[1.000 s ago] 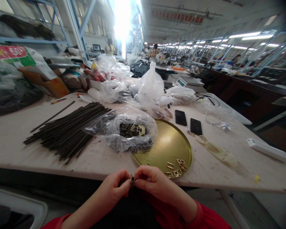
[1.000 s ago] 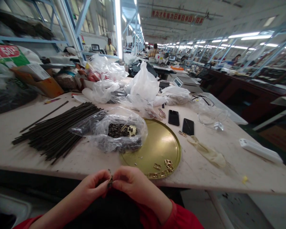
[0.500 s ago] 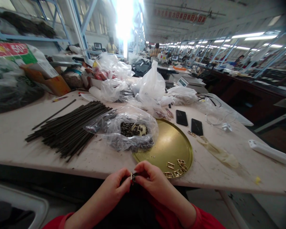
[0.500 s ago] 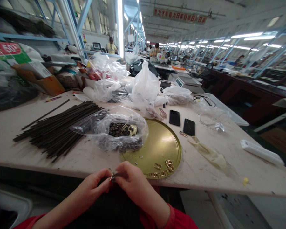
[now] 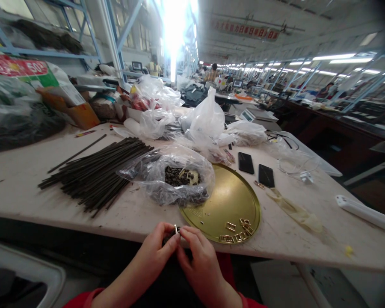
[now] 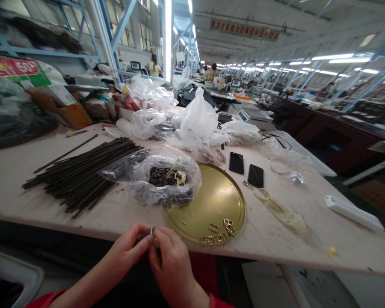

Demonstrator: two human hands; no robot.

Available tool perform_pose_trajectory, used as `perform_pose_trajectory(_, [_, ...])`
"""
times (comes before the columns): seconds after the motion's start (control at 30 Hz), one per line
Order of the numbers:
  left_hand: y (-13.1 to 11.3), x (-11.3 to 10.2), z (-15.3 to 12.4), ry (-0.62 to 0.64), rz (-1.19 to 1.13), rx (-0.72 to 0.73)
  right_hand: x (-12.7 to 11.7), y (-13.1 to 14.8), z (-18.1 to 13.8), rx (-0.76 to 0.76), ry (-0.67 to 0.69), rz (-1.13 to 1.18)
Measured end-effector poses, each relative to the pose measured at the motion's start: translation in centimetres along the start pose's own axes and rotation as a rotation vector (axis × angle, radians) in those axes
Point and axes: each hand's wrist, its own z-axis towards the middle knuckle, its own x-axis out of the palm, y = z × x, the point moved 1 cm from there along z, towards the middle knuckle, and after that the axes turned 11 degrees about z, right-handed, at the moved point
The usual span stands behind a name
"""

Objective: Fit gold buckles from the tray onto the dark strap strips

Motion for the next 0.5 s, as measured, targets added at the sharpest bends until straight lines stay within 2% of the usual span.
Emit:
perform_pose_trajectory(0.33, [0.8, 0.2, -0.1, 0.049, -0.116, -0.050, -0.7, -0.5, 1.1, 0.039, -0.039, 0.022])
perform_pose_trajectory(0.5, [1.2, 0.3, 0.2, 0.073, -0.121, -0.039, -0.5, -1.1, 1.1, 0.201, -0.041, 0.097])
